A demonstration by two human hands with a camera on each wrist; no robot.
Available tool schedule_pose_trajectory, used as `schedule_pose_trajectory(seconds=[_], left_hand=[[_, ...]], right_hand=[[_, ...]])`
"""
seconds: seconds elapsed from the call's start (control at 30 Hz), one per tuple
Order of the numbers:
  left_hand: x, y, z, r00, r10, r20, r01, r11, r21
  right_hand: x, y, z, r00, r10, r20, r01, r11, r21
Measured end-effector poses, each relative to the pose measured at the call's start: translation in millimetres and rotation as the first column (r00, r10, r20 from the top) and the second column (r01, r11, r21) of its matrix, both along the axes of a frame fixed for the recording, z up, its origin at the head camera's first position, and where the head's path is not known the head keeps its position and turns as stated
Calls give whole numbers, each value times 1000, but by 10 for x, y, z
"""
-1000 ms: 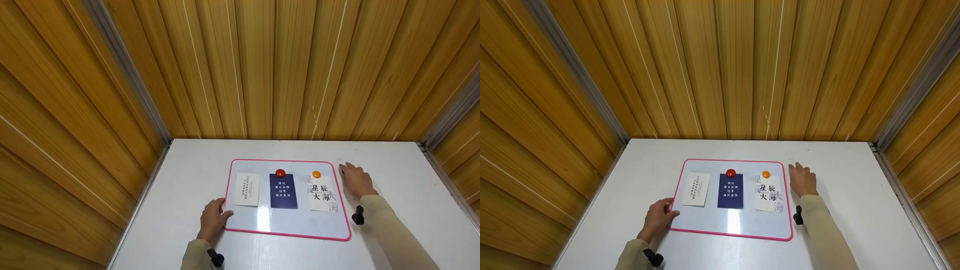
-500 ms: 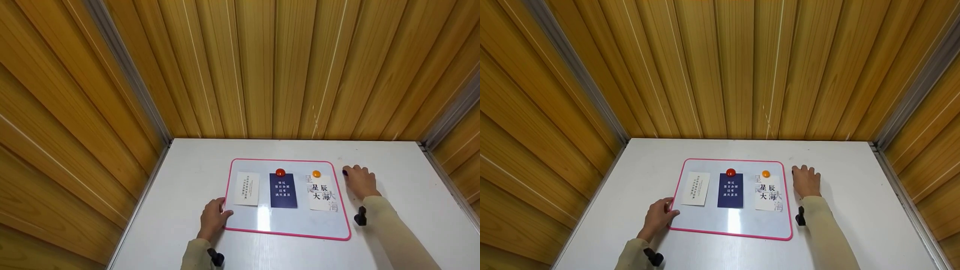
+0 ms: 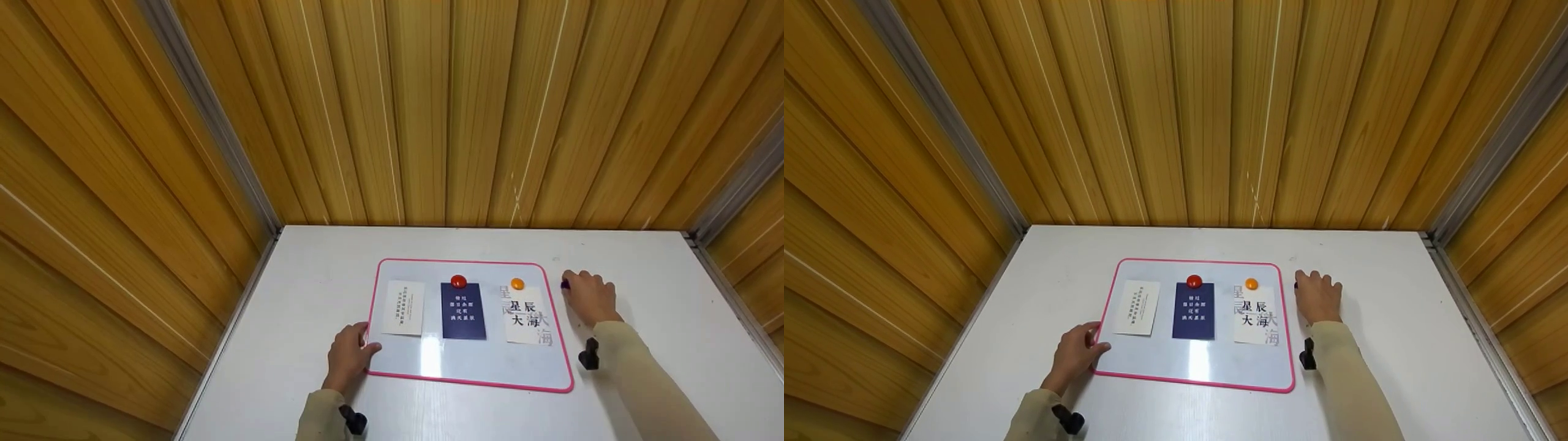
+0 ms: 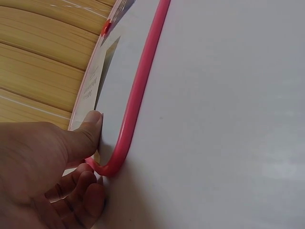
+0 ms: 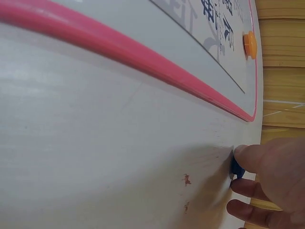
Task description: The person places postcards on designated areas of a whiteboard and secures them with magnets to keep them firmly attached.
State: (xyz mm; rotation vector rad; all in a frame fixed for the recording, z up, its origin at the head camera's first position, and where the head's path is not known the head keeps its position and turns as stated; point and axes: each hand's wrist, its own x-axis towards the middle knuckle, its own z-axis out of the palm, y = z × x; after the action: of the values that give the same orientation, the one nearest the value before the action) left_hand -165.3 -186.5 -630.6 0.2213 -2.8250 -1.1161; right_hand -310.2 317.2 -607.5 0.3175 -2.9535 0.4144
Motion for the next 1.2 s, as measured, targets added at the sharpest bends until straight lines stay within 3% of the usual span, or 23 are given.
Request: schedule_pose_trajectory(seconds=[0.4, 0.7, 1.2], left_hand=[[1, -7, -4, 1000, -4, -7, 4, 1000, -7], [8, 2, 1, 1000, -2, -9, 2, 999, -53], [-4, 8, 2, 1000, 10, 5, -9, 999, -34]], right_hand=[[-25, -24, -2, 999, -15, 47, 15, 1000, -1], [-2, -9, -16, 1000, -5, -18, 5, 1000, 4], [-4, -62, 68, 999, -13, -44, 13, 1000, -10]])
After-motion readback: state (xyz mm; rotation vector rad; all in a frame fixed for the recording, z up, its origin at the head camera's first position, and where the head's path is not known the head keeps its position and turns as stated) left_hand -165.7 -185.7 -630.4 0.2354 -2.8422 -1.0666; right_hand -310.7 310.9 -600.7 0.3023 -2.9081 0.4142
